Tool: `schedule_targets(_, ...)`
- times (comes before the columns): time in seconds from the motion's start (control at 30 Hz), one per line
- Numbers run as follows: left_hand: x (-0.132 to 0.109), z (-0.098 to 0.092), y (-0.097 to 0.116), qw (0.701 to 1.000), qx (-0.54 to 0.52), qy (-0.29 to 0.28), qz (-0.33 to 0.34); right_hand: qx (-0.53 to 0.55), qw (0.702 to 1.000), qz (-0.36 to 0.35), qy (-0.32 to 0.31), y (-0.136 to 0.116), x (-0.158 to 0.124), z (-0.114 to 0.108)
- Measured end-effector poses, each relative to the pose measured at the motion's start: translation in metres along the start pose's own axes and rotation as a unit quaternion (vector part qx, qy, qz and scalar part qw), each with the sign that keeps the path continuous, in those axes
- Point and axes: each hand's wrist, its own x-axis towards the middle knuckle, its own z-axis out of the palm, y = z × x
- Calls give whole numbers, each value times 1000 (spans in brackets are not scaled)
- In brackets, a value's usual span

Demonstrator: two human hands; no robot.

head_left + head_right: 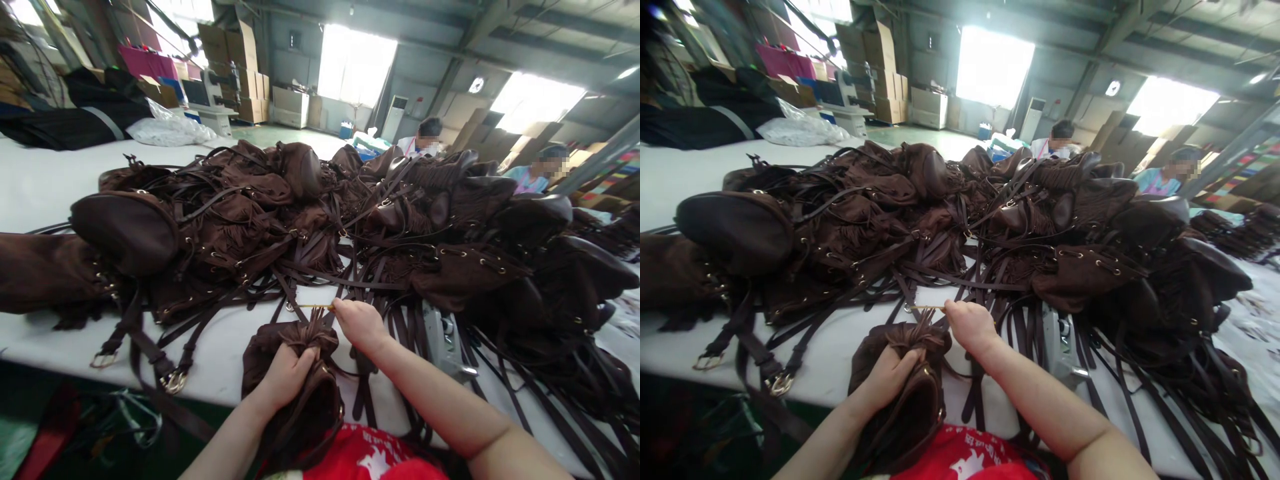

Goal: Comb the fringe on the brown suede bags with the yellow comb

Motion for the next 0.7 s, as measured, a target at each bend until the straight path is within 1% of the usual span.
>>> schedule_targets(0.07,-7,3,-1,999,30,-12,32,6,997,78,-13,19,11,-8)
schedule_targets(0.1,-10,3,-3,998,35,-23,36,7,994,113,-9,30,16,-13)
schedule_targets(0.13,-11,3,-5,999,32,-31,29,11,991,133,7,40,18,-20)
schedule_targets(0.17,-12,3,-7,999,23,-28,14,23,990,134,32,48,19,-27)
schedule_targets(0.2,-10,2,-10,1000,11,-19,-5,46,990,120,59,52,16,-34)
schedule_targets(0.23,-8,1,-12,1000,-1,-13,-22,75,990,88,81,52,10,-40)
schedule_targets(0.27,-5,0,-15,999,-9,-12,-31,108,989,42,94,48,1,-45)
schedule_targets(0.3,-1,-1,-16,999,-15,-18,-33,136,986,-15,94,41,-10,-48)
schedule_targets(0.37,4,0,-18,999,-25,-39,-29,153,978,-127,63,19,-34,-47)
schedule_targets(0.4,5,1,-18,998,-25,-42,-27,138,975,-166,43,7,-46,-43)
schedule_targets(0.47,3,3,-17,999,-12,-31,-28,83,976,-200,8,-11,-62,-30)
schedule_targets(0.5,1,4,-15,999,-4,-26,-29,55,978,-201,-4,-16,-66,-22)
schedule_targets(0.57,-5,5,-12,1000,14,-24,-14,10,985,-173,-15,-17,-64,-6)
schedule_targets(0.63,-11,4,-7,999,39,-19,25,-22,992,-120,-26,-6,-52,5)
schedule_targets(0.7,-15,2,-4,995,70,-4,64,-46,998,-41,-24,14,-36,6)
